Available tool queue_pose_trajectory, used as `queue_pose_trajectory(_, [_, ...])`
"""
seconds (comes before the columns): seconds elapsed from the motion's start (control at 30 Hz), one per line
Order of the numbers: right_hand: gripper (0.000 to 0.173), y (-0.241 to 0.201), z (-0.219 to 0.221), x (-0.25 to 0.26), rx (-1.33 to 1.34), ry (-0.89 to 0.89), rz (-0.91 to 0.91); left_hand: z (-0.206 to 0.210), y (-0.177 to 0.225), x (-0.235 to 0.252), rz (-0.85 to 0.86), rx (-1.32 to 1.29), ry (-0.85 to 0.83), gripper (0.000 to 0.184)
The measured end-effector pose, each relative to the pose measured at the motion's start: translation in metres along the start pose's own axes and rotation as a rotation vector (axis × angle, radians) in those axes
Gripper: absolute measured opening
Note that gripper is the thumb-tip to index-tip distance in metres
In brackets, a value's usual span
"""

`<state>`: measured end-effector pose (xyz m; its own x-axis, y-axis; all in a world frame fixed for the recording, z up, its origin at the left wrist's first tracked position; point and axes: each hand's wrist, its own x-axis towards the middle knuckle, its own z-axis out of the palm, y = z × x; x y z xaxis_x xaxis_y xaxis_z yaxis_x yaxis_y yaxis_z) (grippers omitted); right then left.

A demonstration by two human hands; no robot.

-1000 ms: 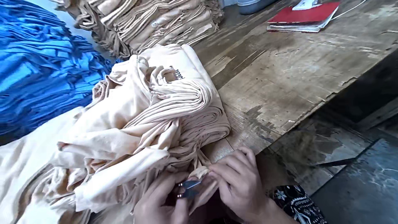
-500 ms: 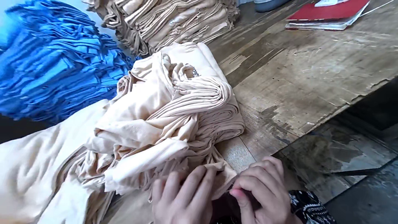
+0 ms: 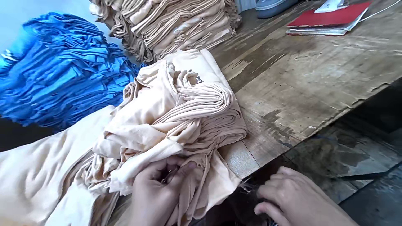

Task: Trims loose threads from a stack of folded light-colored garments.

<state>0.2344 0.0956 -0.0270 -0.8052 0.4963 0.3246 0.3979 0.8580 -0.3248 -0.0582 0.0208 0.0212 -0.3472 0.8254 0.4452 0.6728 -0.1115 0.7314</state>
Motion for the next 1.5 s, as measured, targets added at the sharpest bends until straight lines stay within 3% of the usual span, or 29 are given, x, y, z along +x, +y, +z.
queue_pose_trajectory(0.07, [0.04, -0.006, 0.009, 0.006, 0.004, 0.235, 0.045, 0.002, 0.0, -0.001, 0.017, -0.017, -0.001, 0.015])
queue_pose_trajectory(0.17, [0.03, -0.03, 0.019, 0.032, 0.088, 0.55, 0.112, 0.003, 0.001, -0.001, 0.029, -0.049, -0.011, 0.016])
queue_pose_trajectory(0.27, [0.026, -0.049, 0.039, 0.072, 0.086, 0.742, 0.152, 0.007, 0.004, -0.001, 0.027, -0.058, -0.017, 0.015])
queue_pose_trajectory(0.4, [0.017, -0.048, 0.057, 0.099, 0.049, 0.631, 0.186, 0.009, 0.005, -0.004, 0.036, 0.022, 0.017, 0.016])
queue_pose_trajectory(0.63, [0.019, -0.033, 0.027, 0.049, 0.726, 0.445, 0.225, 0.018, -0.007, -0.014, 0.195, 0.249, 0.078, 0.018])
queue_pose_trajectory(0.8, [0.014, -0.027, 0.023, 0.03, 0.476, 0.457, 0.296, 0.012, 0.006, -0.024, 0.255, 0.332, 0.042, 0.03])
queue_pose_trajectory(0.87, [0.02, -0.026, 0.025, 0.025, 0.382, 0.404, 0.279, 0.01, 0.015, -0.03, 0.266, 0.311, 0.019, 0.025])
queue_pose_trajectory(1.07, [0.029, -0.027, 0.038, 0.03, 0.126, 0.493, 0.259, 0.028, 0.035, -0.056, 0.219, 0.286, -0.105, 0.022])
queue_pose_trajectory(1.13, [0.028, -0.026, 0.04, 0.03, 0.127, 0.506, 0.253, 0.03, 0.032, -0.058, 0.202, 0.303, -0.105, 0.029])
queue_pose_trajectory(1.3, [0.021, -0.022, 0.044, 0.028, 0.104, 0.523, 0.198, 0.027, 0.032, -0.055, 0.153, 0.255, -0.054, 0.018])
queue_pose_trajectory(1.43, [0.018, -0.019, 0.047, 0.023, 0.162, 0.619, 0.215, 0.034, 0.036, -0.055, 0.146, 0.401, -0.136, 0.04])
queue_pose_trajectory(1.5, [0.02, -0.017, 0.048, 0.02, 0.178, 0.63, 0.258, 0.037, 0.034, -0.055, 0.202, 0.457, -0.113, 0.031])
